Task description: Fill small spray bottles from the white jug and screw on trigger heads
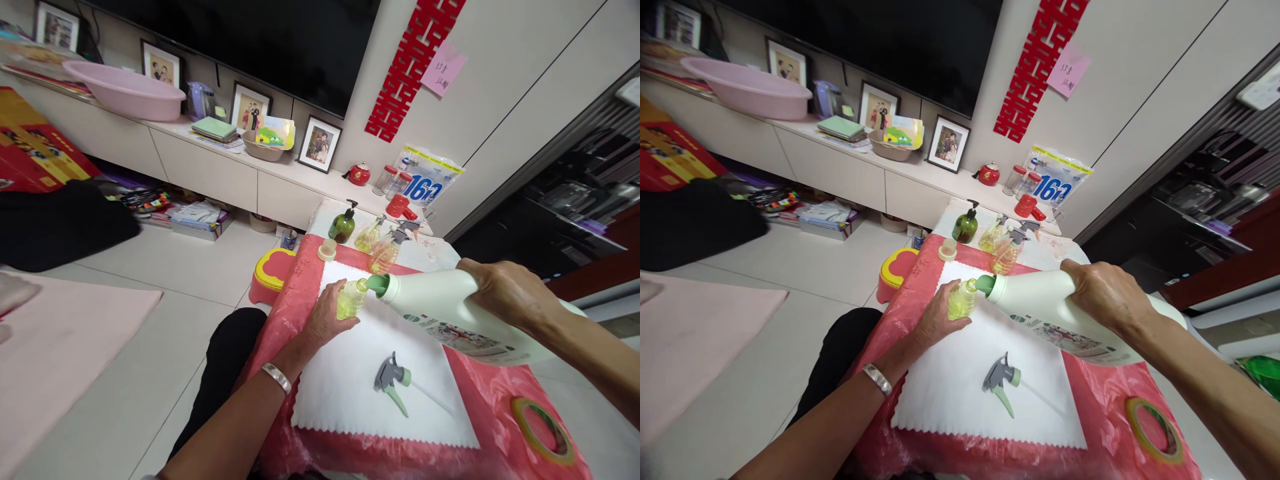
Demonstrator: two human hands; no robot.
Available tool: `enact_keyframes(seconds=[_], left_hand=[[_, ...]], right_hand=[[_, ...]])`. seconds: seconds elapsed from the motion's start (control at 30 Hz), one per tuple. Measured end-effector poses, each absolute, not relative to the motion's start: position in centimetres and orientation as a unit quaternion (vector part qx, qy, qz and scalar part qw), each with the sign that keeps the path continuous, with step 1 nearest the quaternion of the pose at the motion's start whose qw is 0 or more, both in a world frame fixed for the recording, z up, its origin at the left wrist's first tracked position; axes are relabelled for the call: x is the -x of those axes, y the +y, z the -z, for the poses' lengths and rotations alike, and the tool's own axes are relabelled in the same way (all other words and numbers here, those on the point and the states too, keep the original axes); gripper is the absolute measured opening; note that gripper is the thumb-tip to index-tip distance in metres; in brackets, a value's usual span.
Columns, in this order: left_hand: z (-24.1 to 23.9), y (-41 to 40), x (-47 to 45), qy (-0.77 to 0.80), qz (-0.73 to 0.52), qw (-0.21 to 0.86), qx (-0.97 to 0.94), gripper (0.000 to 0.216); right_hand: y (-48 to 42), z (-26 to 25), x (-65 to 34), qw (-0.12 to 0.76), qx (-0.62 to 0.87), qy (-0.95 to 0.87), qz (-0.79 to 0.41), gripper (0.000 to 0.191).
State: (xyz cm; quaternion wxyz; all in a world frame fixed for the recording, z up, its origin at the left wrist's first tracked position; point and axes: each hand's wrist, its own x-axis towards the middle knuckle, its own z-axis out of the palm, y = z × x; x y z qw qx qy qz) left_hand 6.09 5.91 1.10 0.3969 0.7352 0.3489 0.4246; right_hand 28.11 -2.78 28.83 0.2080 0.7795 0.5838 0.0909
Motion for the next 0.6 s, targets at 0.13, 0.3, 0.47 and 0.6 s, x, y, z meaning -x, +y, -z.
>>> enact_keyframes(seconds=[0.13,0.3,0.47,0.6], left_hand=[[-1.12,5.89,-6.09,0.346,-0.429,0.396,-0.734,0.092],[-1.23,5.90,-5.96,0.347,-0.425,0.403,-0.733,0.091],[-1.29,5.90,-5.94,0.345,-0.424,0.409,-0.731,0.091],[-1.41,5.84,-5.92,0.345,-0.422,0.411,-0.731,0.090]], right_hand=[[-2.82,-28.77,-28.36,0.209,-0.781,0.582,-0.089,0.014],[-2.85,-28.81,-28.14,0.210,-0.780,0.583,-0.087,0.014],[-2.81,-28.97,-27.85,0.211,-0.780,0.583,-0.087,0.013],[-2.77,-28.97,-28.15,0.210,-0.779,0.584,-0.090,0.012]])
